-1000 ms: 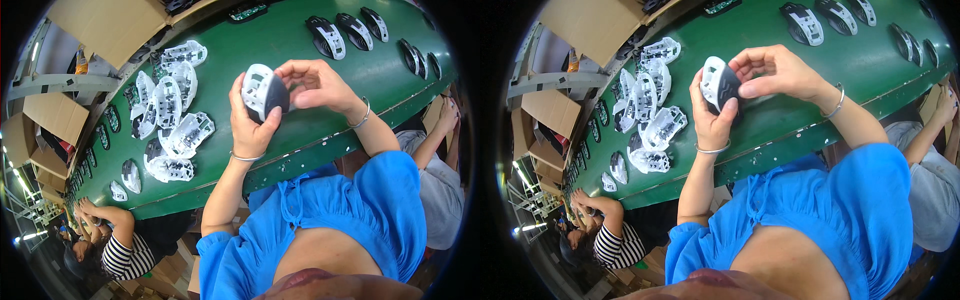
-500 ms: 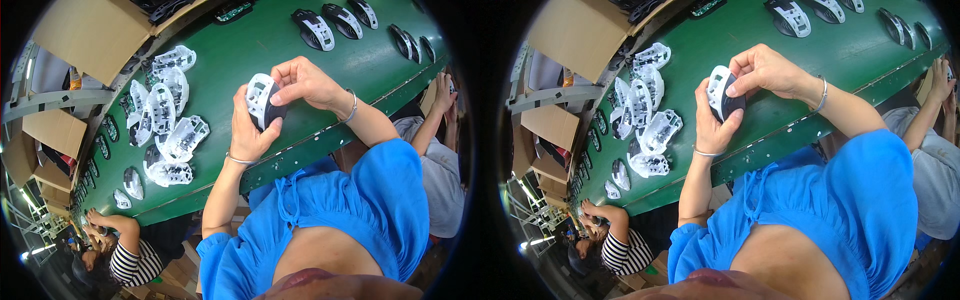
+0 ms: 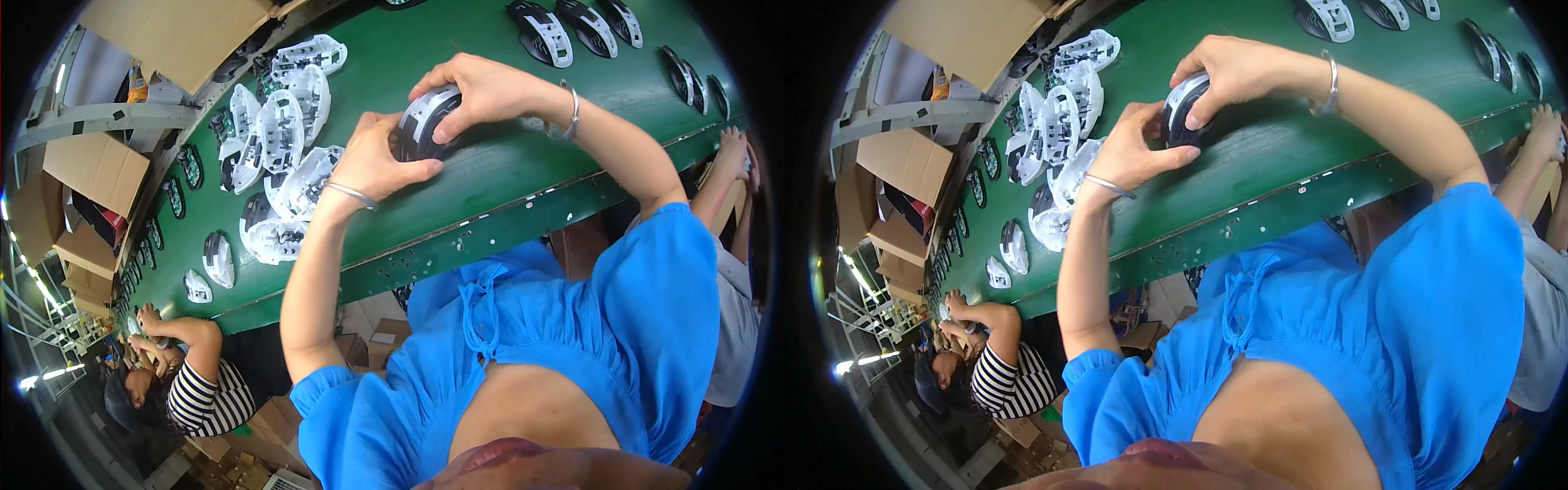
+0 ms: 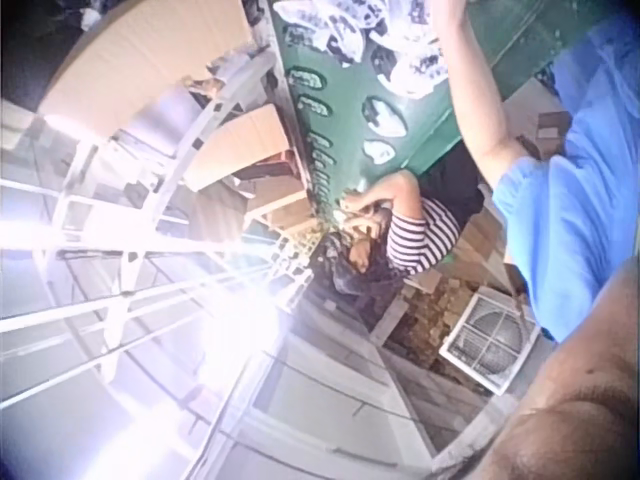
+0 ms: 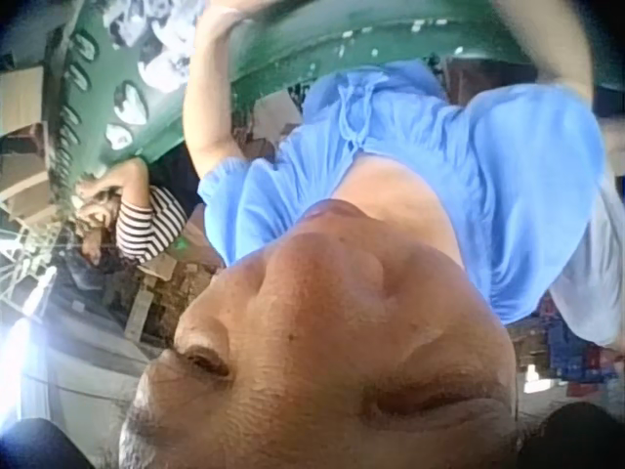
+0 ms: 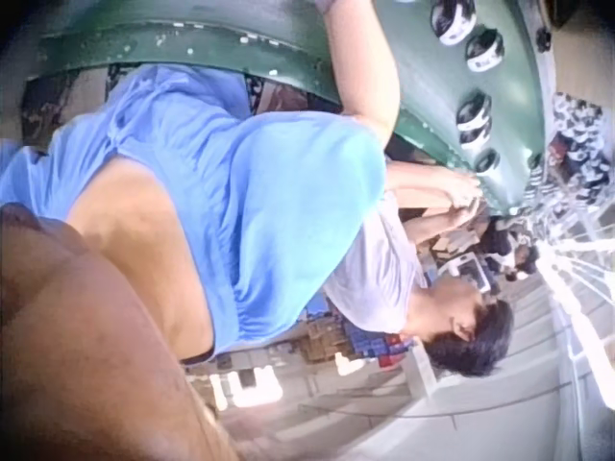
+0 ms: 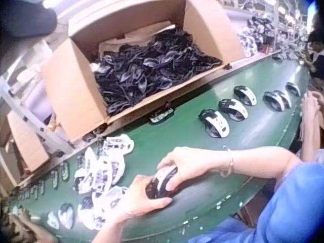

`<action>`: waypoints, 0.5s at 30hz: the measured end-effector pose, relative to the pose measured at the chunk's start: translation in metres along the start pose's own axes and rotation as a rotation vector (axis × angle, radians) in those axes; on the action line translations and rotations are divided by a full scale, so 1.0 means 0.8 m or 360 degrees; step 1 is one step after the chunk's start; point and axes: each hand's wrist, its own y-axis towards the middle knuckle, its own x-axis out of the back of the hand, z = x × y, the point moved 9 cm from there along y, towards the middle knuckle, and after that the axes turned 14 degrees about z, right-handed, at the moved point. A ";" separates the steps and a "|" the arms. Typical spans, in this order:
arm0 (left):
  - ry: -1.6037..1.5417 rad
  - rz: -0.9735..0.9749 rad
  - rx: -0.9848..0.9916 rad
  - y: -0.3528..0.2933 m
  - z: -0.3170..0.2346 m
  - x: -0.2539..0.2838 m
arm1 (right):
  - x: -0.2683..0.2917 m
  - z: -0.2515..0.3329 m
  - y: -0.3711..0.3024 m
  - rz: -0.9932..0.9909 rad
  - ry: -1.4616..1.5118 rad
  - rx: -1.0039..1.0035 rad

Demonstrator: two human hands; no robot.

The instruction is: The person assembles computer mouse shells by fitting side pieces onto the casings by hand on a conveyor belt. The person then takes more mouse casings out of a cardboard box, places them on the conveyor belt, and resumes assembling the mouse shells.

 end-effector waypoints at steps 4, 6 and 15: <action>-0.0120 0.0208 0.0201 0.000 0.019 -0.005 | 0.003 0.010 0.012 0.0118 0.0032 0.0005; -0.0067 0.0192 0.0164 0.005 0.019 -0.002 | 0.002 0.005 0.018 0.0141 0.0068 -0.0028; -0.0122 0.0318 0.0150 0.006 0.016 -0.007 | -0.012 0.012 0.008 0.0196 -0.0358 0.0018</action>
